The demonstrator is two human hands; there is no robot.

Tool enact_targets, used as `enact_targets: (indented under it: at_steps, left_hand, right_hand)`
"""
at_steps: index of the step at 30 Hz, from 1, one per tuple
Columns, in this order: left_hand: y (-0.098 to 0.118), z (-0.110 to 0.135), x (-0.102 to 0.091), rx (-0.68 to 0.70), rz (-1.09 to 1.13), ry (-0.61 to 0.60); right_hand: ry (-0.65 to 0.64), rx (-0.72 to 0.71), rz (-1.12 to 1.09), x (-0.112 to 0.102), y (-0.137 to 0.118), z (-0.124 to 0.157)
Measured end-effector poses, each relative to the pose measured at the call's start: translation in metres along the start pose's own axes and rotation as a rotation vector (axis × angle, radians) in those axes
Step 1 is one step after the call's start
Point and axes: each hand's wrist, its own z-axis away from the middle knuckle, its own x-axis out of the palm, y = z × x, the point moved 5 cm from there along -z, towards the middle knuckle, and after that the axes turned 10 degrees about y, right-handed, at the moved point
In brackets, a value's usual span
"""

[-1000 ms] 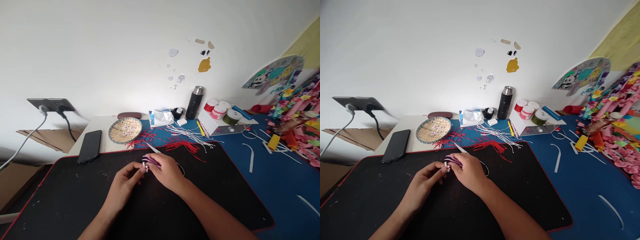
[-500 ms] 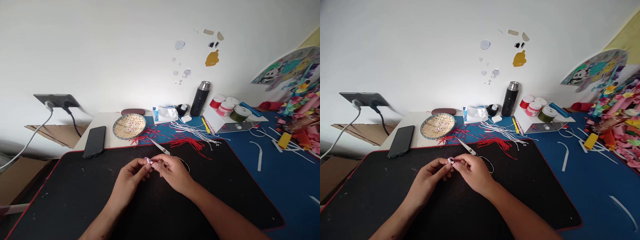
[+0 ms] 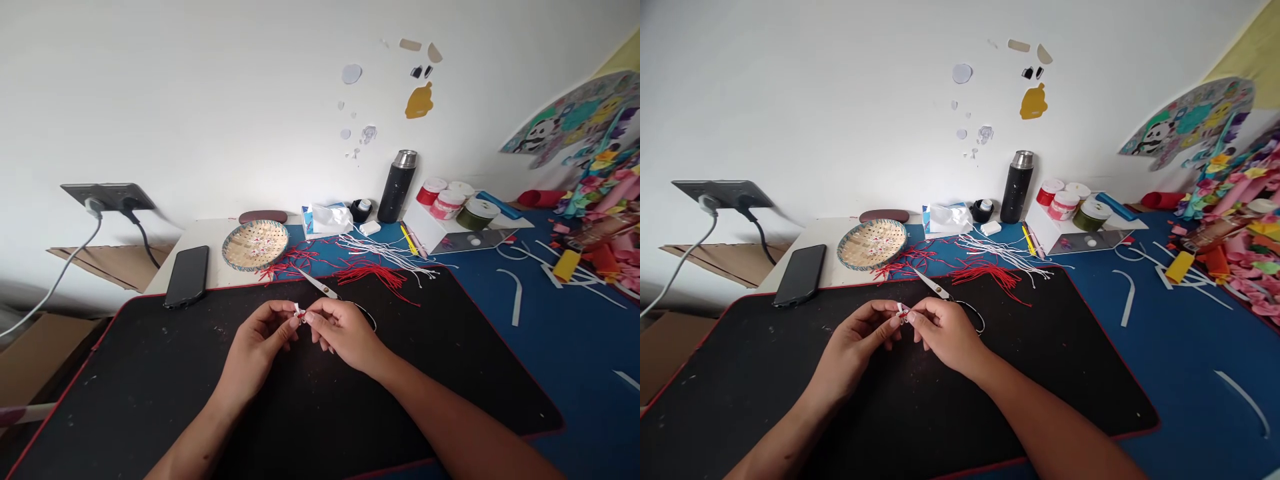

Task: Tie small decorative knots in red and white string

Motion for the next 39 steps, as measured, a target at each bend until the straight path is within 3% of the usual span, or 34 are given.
enact_targets:
  at_steps: [5, 22, 39]
  left_hand:
    - [0.0046, 0.0016, -0.0013, 0.047, -0.031, 0.023]
    - [0.0043, -0.0007, -0.0025, 0.018, -0.015, 0.091]
    - [0.0055, -0.0006, 0.0002, 0.063, -0.124, -0.053]
  right_hand:
    - [-0.020, -0.017, 0.050, 0.0016, 0.0017, 0.0012]
    - [-0.049, -0.020, 0.108, 0.0025, 0.0028, 0.0022]
    - [-0.037, -0.032, 0.184, 0.0028, 0.0014, 0.0043]
